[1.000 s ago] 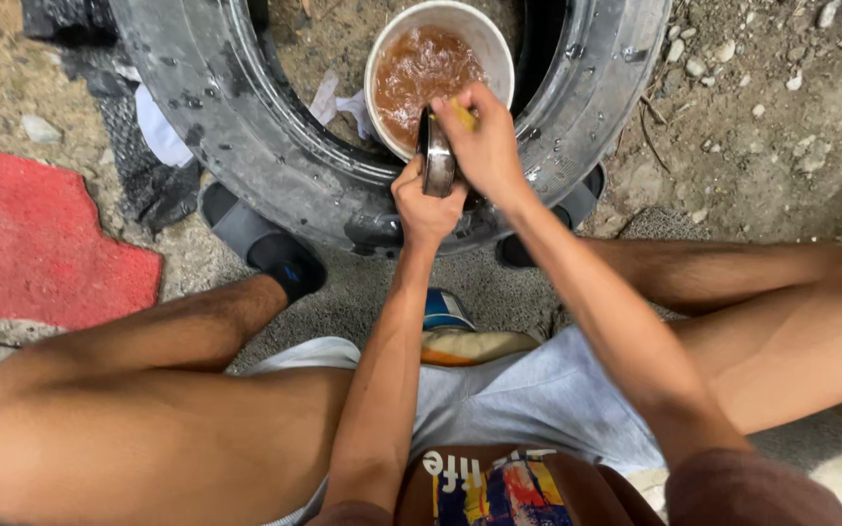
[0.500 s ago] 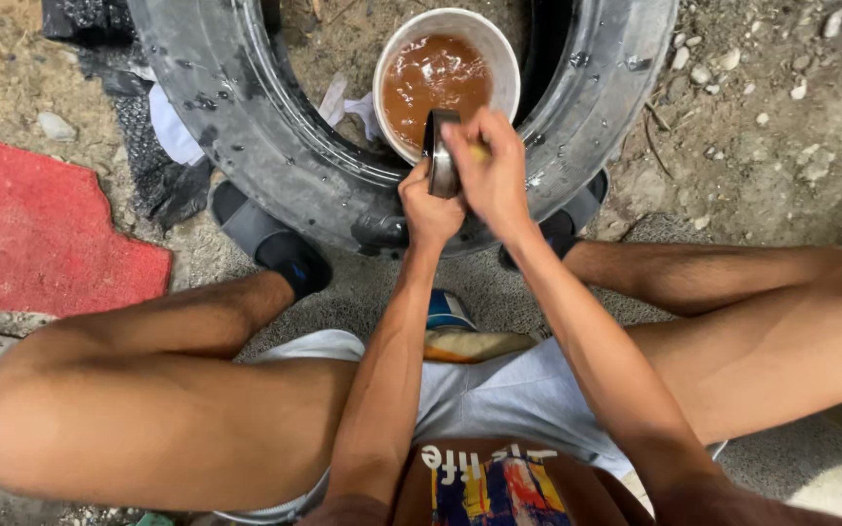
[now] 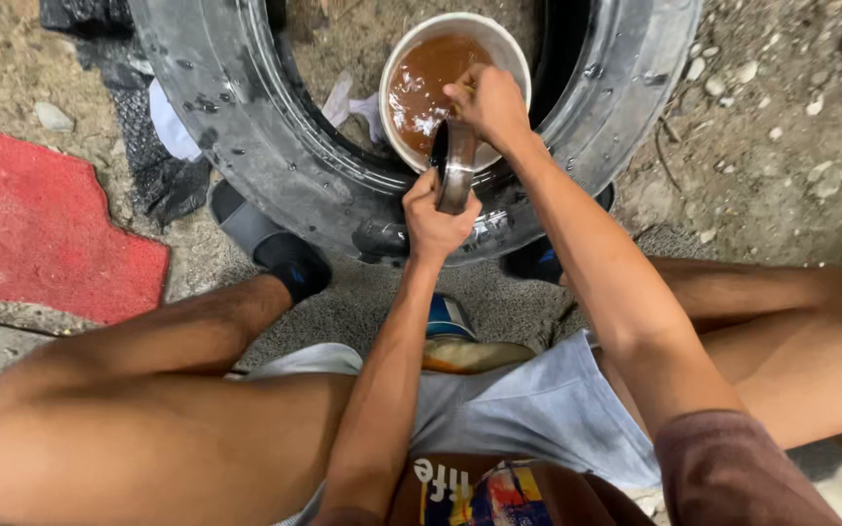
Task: The person sits on the ground and uses a yellow sponge to scrub a small metal object with water from a white bucket. They repeatedly dip the sponge into the bucket and scrub the object's surfaces.
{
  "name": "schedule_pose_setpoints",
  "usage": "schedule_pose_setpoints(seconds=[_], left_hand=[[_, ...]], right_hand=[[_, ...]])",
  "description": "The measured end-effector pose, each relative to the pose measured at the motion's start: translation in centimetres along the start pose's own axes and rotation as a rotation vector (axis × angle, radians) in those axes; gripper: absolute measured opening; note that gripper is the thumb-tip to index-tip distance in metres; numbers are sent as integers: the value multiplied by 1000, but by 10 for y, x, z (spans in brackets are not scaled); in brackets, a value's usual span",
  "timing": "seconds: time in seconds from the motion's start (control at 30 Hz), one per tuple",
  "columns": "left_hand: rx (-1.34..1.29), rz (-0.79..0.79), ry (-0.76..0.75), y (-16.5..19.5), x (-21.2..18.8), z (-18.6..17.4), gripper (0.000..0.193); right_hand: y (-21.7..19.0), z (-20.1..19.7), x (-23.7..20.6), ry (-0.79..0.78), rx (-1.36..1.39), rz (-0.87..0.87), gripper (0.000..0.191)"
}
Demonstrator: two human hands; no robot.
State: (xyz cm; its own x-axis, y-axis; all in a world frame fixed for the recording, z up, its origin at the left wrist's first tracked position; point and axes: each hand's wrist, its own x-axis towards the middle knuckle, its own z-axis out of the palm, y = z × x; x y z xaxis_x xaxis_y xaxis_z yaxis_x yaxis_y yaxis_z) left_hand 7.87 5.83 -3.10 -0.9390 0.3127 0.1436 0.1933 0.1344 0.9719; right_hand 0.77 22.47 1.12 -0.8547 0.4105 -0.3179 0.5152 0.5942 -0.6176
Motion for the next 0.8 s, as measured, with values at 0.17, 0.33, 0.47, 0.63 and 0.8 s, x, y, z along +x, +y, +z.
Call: schedule_pose_setpoints(seconds=[0.17, 0.33, 0.47, 0.63, 0.8], left_hand=[[28, 14, -29, 1, -2, -2, 15], [34, 56, -18, 4, 0, -2, 15], [24, 44, -28, 4, -1, -3, 13], [46, 60, -12, 2, 1, -1, 14], [-9, 23, -5, 3, 4, 1, 16]], right_hand=[[10, 27, 27, -150, -254, -63, 24], [17, 41, 36, -377, 155, 141, 26], [10, 19, 44, -593, 742, 423, 28], [-22, -44, 41, -758, 566, 280, 36], [-49, -67, 9, -848, 334, 147, 36]])
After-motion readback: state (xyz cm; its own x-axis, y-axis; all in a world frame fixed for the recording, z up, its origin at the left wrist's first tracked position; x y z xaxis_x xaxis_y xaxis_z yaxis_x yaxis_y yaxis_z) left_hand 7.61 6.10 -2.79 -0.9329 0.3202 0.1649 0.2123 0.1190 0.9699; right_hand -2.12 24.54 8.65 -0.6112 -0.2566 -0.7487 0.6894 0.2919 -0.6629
